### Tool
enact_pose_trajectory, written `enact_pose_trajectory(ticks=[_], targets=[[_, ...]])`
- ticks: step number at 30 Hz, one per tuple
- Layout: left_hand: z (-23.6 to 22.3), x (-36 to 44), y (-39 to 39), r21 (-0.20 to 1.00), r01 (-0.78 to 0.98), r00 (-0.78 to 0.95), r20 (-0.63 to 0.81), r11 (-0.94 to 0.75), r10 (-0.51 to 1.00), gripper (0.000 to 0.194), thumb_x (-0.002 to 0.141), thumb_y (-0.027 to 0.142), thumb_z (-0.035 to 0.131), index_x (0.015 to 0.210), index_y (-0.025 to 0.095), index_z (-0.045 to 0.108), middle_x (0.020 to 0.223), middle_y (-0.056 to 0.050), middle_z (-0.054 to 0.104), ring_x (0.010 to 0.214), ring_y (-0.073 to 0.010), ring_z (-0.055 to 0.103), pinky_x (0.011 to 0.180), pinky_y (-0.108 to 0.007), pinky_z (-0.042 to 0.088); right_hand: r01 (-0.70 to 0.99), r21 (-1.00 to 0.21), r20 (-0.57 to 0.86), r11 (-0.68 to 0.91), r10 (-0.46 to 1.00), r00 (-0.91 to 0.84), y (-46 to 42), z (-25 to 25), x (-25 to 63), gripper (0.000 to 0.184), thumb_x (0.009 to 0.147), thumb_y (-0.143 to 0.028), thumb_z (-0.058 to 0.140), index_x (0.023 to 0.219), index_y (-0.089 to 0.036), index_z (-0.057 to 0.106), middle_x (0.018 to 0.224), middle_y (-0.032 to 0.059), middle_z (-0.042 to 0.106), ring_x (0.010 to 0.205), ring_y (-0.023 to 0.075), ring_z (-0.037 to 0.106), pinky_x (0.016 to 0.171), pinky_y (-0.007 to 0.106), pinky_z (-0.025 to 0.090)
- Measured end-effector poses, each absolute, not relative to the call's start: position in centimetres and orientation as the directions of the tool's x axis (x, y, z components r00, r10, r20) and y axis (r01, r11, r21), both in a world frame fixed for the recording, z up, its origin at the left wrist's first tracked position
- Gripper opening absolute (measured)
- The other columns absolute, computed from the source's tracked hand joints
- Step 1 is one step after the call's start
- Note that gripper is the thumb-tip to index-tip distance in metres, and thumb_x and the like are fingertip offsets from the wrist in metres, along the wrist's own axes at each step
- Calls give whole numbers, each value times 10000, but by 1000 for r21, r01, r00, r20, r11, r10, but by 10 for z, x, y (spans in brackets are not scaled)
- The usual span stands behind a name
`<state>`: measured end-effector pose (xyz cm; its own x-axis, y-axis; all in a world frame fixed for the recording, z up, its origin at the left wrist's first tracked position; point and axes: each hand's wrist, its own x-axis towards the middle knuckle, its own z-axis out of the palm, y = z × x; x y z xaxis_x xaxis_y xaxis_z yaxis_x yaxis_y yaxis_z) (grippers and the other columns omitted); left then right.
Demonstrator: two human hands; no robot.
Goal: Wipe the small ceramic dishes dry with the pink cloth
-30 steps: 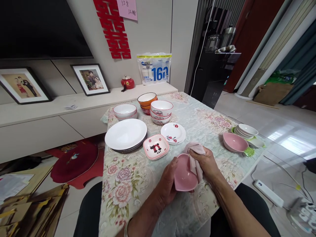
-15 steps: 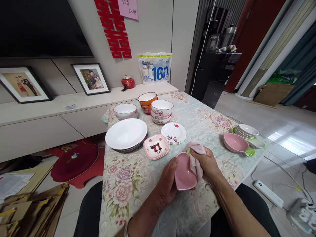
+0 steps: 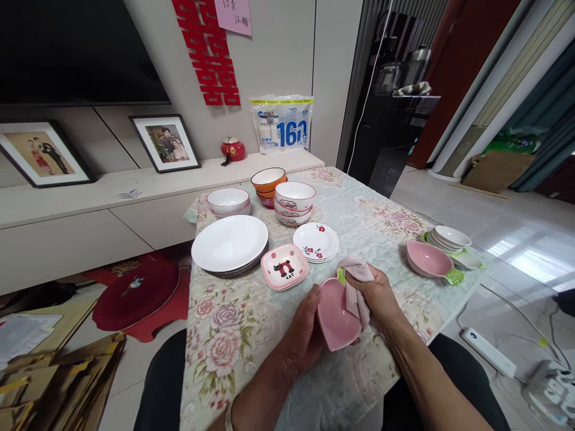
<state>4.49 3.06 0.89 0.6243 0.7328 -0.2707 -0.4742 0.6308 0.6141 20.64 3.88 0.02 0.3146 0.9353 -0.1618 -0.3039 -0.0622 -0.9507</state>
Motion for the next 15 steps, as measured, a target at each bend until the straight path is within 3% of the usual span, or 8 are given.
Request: enact_pose_trajectory(ticks=[4, 7, 15], targets=[[15, 46, 33, 582, -475, 609, -324, 660, 724, 591, 850, 593, 610, 1257, 165, 596, 1108, -126, 707, 991, -290, 659, 806, -390, 545, -127, -991, -83, -51, 961, 262, 37, 6, 205, 336, 682, -411, 819, 928, -196, 740, 819, 20, 717, 699, 179, 599, 644, 289, 460], [16, 44, 33, 599, -440, 612, -345, 669, 712, 601, 851, 593, 609, 1284, 177, 584, 1119, -124, 702, 991, -289, 655, 785, -380, 548, 8, -1000, -16, -18, 985, 171, 33, 12, 205, 293, 680, -343, 821, 926, -205, 739, 844, 6, 703, 745, 174, 592, 689, 280, 453], [13, 45, 28, 601, -416, 635, -345, 683, 691, 514, 857, 588, 594, 1147, 167, 643, 1063, -116, 707, 981, -290, 654, 794, -391, 538, -241, -967, -150, -77, 943, 298, 35, 1, 204, 284, 621, -386, 855, 764, -192, 703, 672, -14, 657, 575, 136, 528, 571, 268, 423]])
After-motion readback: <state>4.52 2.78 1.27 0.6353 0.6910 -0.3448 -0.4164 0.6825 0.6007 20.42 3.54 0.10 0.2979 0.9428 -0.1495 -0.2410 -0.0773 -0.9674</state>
